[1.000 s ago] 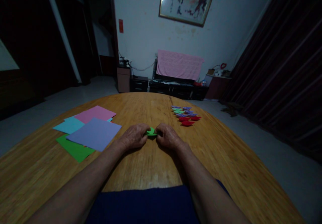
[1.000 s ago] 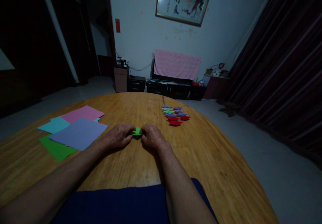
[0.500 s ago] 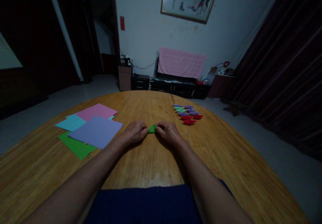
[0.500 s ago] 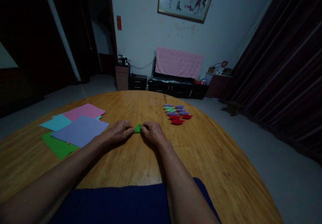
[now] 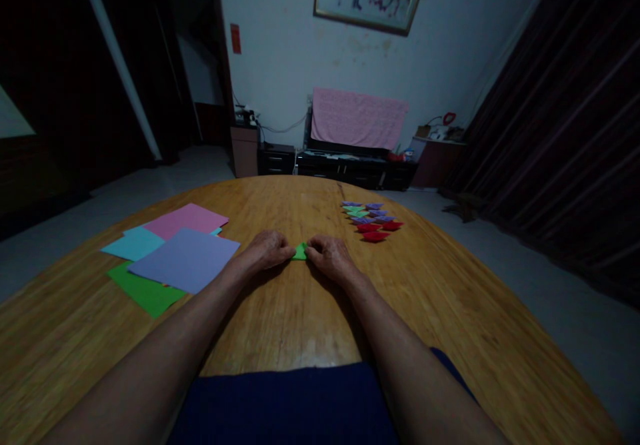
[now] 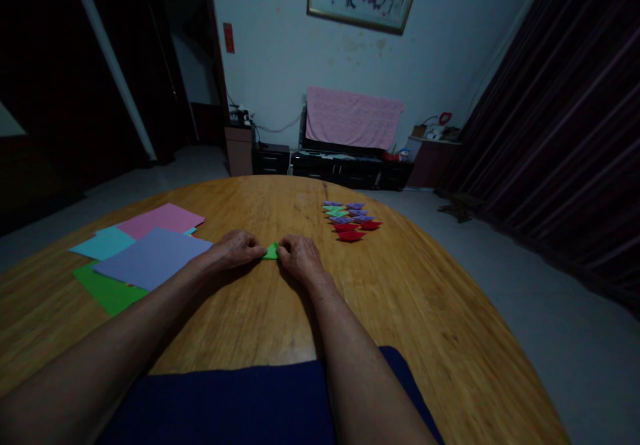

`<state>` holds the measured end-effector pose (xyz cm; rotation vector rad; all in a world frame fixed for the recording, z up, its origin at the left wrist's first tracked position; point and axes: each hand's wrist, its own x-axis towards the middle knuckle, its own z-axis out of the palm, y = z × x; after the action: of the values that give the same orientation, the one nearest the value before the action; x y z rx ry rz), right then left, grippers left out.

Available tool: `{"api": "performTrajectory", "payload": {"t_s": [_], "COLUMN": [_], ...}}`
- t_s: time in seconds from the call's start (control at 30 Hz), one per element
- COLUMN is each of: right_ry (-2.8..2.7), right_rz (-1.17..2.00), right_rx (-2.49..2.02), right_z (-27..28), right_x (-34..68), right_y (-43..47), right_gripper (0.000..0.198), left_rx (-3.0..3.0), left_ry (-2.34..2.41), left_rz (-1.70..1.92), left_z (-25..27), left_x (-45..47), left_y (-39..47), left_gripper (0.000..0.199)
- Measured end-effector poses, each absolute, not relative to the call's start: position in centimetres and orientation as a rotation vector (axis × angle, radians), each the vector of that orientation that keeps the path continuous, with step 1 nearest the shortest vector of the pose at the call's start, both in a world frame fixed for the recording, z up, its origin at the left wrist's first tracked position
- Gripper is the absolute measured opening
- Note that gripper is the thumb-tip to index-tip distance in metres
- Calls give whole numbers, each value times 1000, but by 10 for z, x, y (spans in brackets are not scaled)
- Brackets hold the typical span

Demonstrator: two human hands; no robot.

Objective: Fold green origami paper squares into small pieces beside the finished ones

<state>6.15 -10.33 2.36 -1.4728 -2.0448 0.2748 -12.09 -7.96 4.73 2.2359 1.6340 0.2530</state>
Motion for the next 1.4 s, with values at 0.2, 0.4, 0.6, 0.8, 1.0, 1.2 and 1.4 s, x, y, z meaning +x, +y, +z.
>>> {"api": "performTrajectory", "payload": {"t_s": [0.2,0.4,0.6,0.8,1.0,1.2,1.4], "right_ry": [-2059,-2064,-2069,-2056,-2067,-2059,-2067], "right_rz": [299,316,347,334,328,338,313], "right_rx": [-1536,-1570,-1579,-1586,-1557,-1557,-1593], "right_z": [27,29,31,31,29,28,29], "right_x": [60,59,58,59,60,61,60], "right_y": [-104,-103,-102,-102,-100,-99,-99], "right_gripper": [16,17,18,17,18,20,20], "left_rx": [2261,2184,1964,1799,2115,2419,2633], "left_ry": [1671,1629,1582,1262,1211,1229,1203], "left_rz": [333,332,449,762,683,630,714], "left_z": [44,39,29,20,25,27,20], "left_x": [-121,-126,-133,-133,-125,-122,-120], "left_y": [-79,-73,-68,-77,-82,-86,-84], "left_gripper": [32,27,25,25,22,20,22]}}
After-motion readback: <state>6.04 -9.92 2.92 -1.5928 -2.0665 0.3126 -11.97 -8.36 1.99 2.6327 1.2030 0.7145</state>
